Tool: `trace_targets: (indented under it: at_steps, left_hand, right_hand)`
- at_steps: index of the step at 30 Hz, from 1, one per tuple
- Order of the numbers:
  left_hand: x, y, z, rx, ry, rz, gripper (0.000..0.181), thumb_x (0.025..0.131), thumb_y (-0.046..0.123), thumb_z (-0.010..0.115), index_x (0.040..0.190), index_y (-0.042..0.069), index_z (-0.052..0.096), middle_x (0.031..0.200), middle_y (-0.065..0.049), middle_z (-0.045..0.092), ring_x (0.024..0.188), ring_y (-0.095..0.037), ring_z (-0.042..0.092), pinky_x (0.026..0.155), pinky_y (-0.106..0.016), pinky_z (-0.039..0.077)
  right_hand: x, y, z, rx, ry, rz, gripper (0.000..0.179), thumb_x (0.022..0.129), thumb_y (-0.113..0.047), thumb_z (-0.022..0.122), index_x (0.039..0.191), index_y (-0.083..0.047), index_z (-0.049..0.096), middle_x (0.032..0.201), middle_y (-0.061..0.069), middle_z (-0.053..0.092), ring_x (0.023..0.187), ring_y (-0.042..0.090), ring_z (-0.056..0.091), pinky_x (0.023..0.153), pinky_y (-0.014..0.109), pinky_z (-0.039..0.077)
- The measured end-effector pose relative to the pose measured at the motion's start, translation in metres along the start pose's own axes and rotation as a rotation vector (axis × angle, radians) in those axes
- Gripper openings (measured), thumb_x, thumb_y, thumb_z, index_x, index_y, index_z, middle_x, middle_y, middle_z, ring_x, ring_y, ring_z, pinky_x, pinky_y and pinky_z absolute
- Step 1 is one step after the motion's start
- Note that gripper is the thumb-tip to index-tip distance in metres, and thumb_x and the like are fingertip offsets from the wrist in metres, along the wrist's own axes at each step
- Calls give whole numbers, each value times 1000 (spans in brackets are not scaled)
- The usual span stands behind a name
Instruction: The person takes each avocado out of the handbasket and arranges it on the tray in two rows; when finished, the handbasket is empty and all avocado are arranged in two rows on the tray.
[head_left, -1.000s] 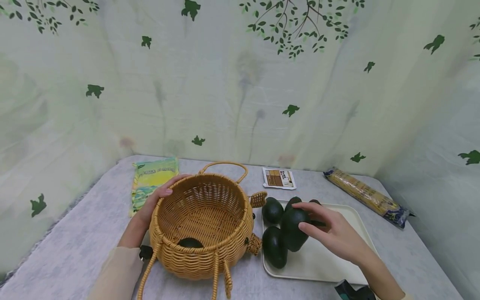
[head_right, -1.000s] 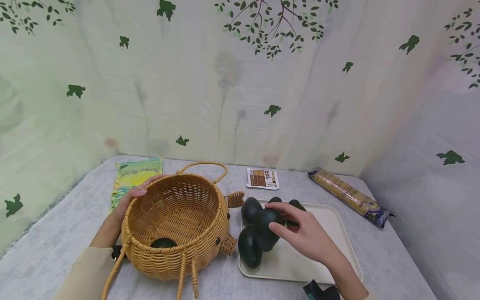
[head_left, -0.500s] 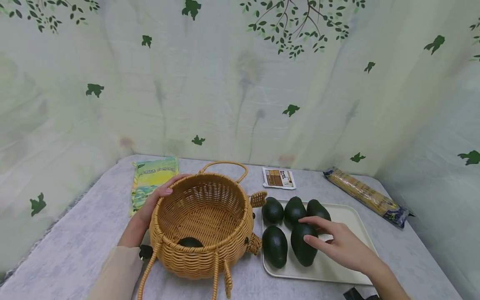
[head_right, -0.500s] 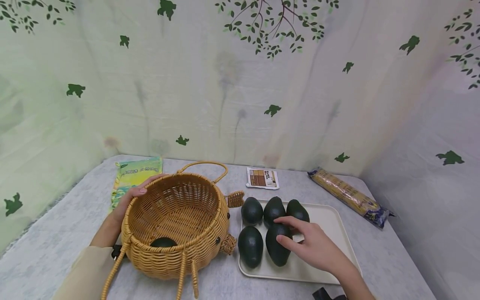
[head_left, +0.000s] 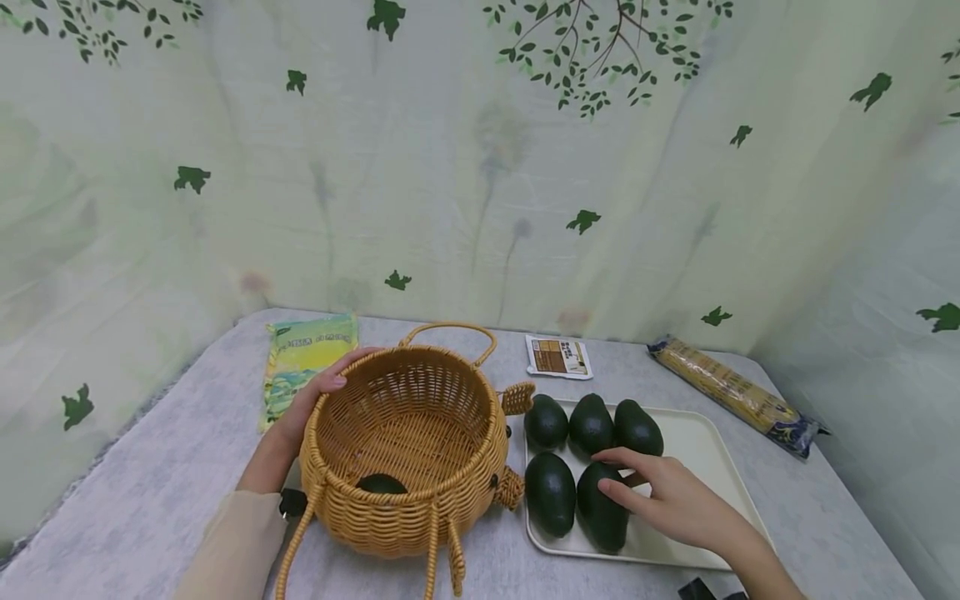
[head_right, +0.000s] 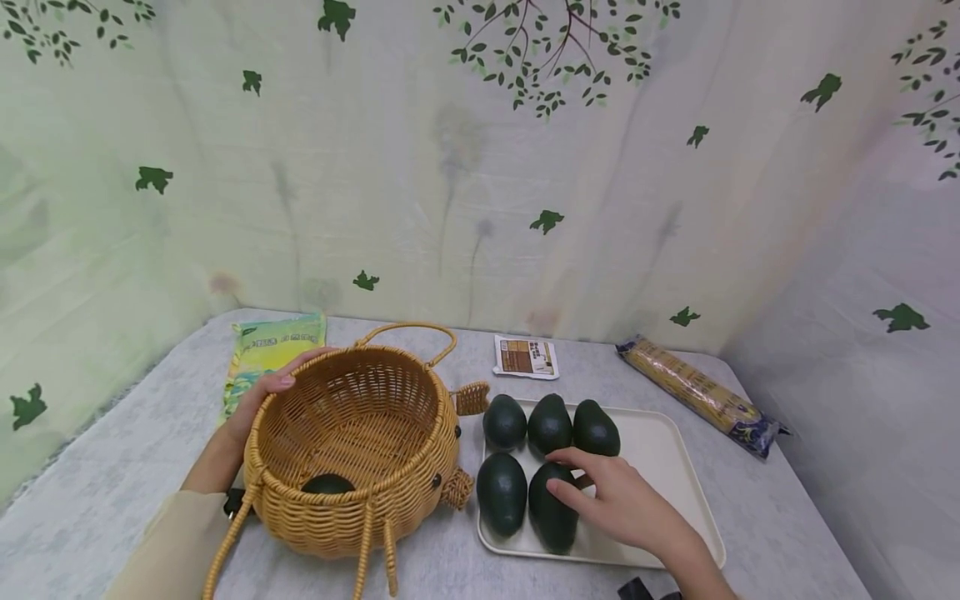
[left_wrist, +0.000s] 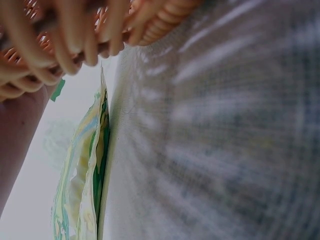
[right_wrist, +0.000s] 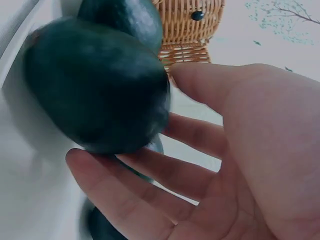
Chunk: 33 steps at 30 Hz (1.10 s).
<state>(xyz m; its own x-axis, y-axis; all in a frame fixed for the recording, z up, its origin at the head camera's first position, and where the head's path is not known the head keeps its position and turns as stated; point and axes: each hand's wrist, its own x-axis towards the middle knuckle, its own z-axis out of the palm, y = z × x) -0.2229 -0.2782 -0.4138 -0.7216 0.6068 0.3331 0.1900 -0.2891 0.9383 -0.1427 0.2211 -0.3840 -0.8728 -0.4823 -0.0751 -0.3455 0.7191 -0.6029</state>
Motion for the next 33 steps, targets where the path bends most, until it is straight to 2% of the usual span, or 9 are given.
trace_targets:
  at_steps: [5, 8, 12, 15, 18, 26, 33]
  left_hand:
    - [1, 2, 2, 4, 6, -2, 56, 105, 17, 24, 159, 21, 34, 154, -2, 47, 141, -24, 47, 108, -43, 47]
    - [1, 3, 3, 1, 2, 4, 56, 105, 15, 22, 160, 19, 34, 154, -3, 47, 141, -24, 47, 109, -43, 47]
    - [1, 3, 3, -7, 3, 5, 57, 104, 12, 20, 159, 19, 35, 153, -2, 48, 141, -23, 47, 109, -43, 47]
    - [1, 3, 4, -6, 11, 5, 56, 105, 14, 23, 159, 19, 36, 153, -1, 48, 140, -24, 47, 109, -43, 47]
    - [1, 3, 3, -3, 22, -1, 54, 105, 17, 27, 158, 21, 37, 152, 0, 49, 140, -23, 48, 108, -42, 47]
    - [0, 4, 4, -12, -16, 18, 57, 105, 13, 22, 159, 20, 35, 154, -1, 48, 141, -22, 47, 109, -41, 47]
    - [0, 7, 7, 8, 0, -3, 56, 104, 16, 23, 159, 22, 36, 153, 0, 48, 140, -22, 49, 108, -41, 48]
  right_hand:
    - [-3, 1, -3, -11, 12, -21, 51, 99, -50, 63, 136, -14, 64, 133, 5, 68, 100, 12, 72, 79, 36, 58]
    - [-6, 0, -6, -9, 33, -27, 52, 98, -50, 66, 135, -13, 65, 132, 4, 69, 102, 14, 72, 76, 32, 58]
    - [-8, -2, -11, -14, 65, -24, 55, 96, -50, 67, 135, -11, 65, 131, 6, 69, 106, 20, 71, 76, 31, 59]
    - [-8, -6, -15, -30, 87, -30, 55, 96, -50, 67, 134, -10, 66, 129, 6, 70, 105, 19, 71, 77, 33, 60]
    - [-6, -12, -19, -40, 115, -57, 52, 98, -48, 66, 132, -10, 67, 126, 6, 71, 103, 14, 71, 76, 30, 59]
    - [15, -39, -25, -33, 169, -155, 41, 100, -41, 66, 131, -14, 68, 123, 3, 73, 104, 13, 70, 77, 25, 58]
    - [41, -66, -28, -15, 201, -239, 39, 101, -36, 65, 135, -17, 65, 126, -2, 72, 108, 13, 70, 82, 27, 59]
